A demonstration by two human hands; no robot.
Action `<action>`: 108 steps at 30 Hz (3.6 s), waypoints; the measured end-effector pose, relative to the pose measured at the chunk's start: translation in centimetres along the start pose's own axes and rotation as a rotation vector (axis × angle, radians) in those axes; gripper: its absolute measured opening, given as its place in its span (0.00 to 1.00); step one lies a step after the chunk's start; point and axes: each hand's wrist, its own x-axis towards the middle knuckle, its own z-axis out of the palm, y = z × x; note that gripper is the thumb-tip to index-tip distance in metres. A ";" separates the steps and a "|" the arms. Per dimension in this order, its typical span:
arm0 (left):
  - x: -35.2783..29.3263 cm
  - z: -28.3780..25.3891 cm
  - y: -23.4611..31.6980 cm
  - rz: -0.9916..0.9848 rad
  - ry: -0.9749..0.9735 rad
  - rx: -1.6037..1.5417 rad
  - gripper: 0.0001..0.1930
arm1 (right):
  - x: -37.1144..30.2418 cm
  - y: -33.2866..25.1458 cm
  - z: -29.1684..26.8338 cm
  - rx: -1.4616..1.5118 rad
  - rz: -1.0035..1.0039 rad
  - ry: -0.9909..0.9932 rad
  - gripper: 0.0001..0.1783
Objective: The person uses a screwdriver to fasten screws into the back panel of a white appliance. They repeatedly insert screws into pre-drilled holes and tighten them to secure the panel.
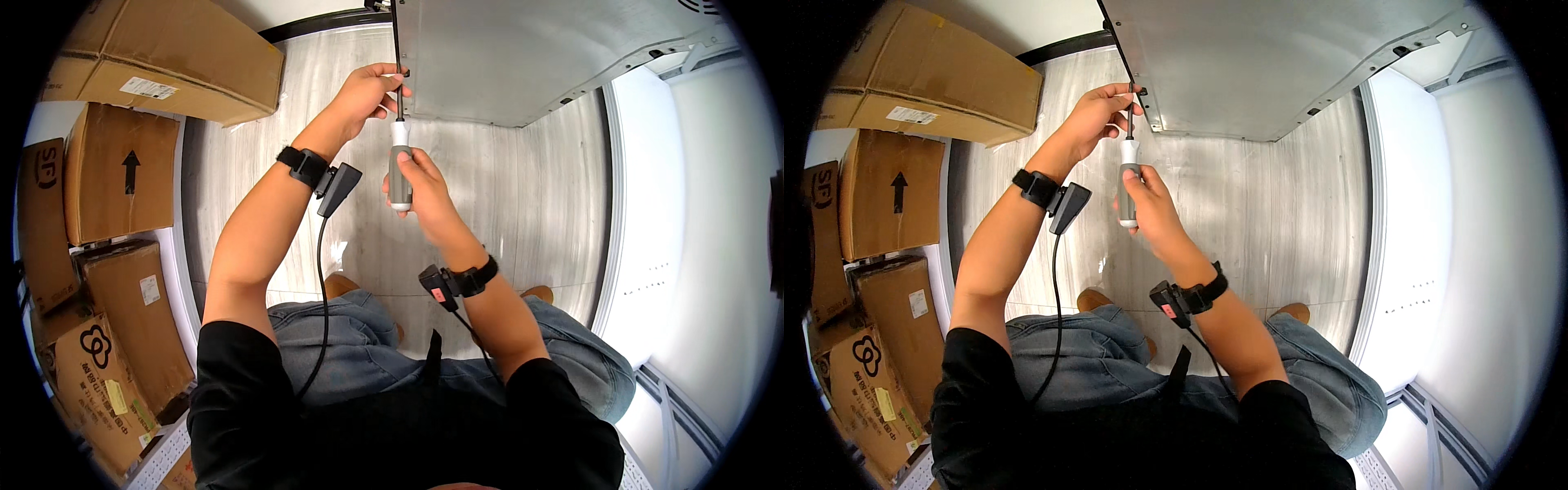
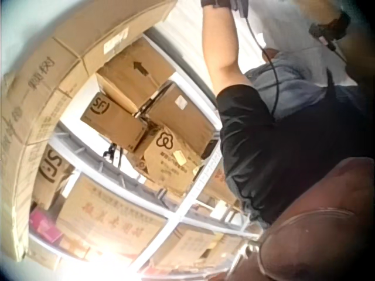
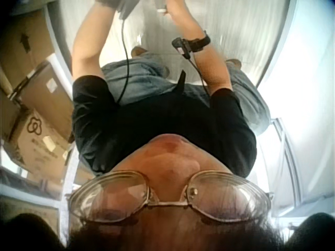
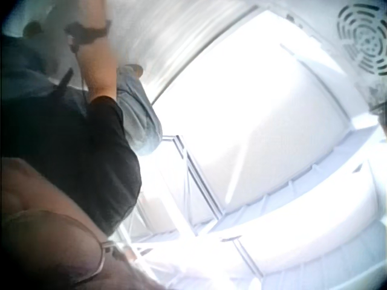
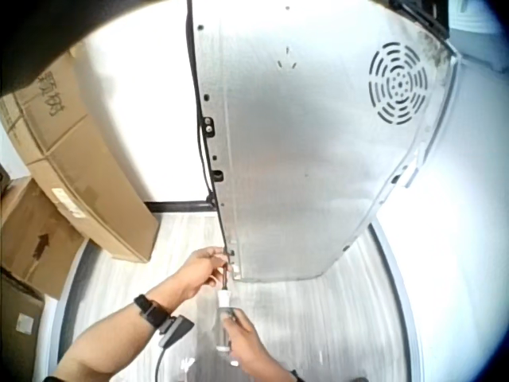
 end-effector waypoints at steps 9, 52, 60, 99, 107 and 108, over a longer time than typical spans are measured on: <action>0.0 0.1 0.5 0.070 -0.003 0.066 0.15 | -0.3 1.0 0.5 0.111 -0.100 0.013 0.21; -0.7 1.8 0.5 0.126 0.204 0.218 0.17 | 1.6 2.4 -1.6 -0.184 -0.029 -0.023 0.24; -0.7 1.9 0.6 0.089 0.149 0.123 0.15 | 1.7 2.6 -3.3 0.066 0.004 -0.363 0.26; -0.2 2.7 0.0 0.182 0.227 0.160 0.16 | 2.2 2.9 -4.3 -0.042 -0.059 -0.221 0.28; -0.5 2.6 0.2 0.183 0.158 0.146 0.16 | 2.3 2.8 -4.8 -0.087 -0.096 -0.275 0.30; -0.5 2.7 0.3 0.182 0.154 0.133 0.15 | 2.4 3.1 -4.8 -0.149 -0.136 -0.237 0.30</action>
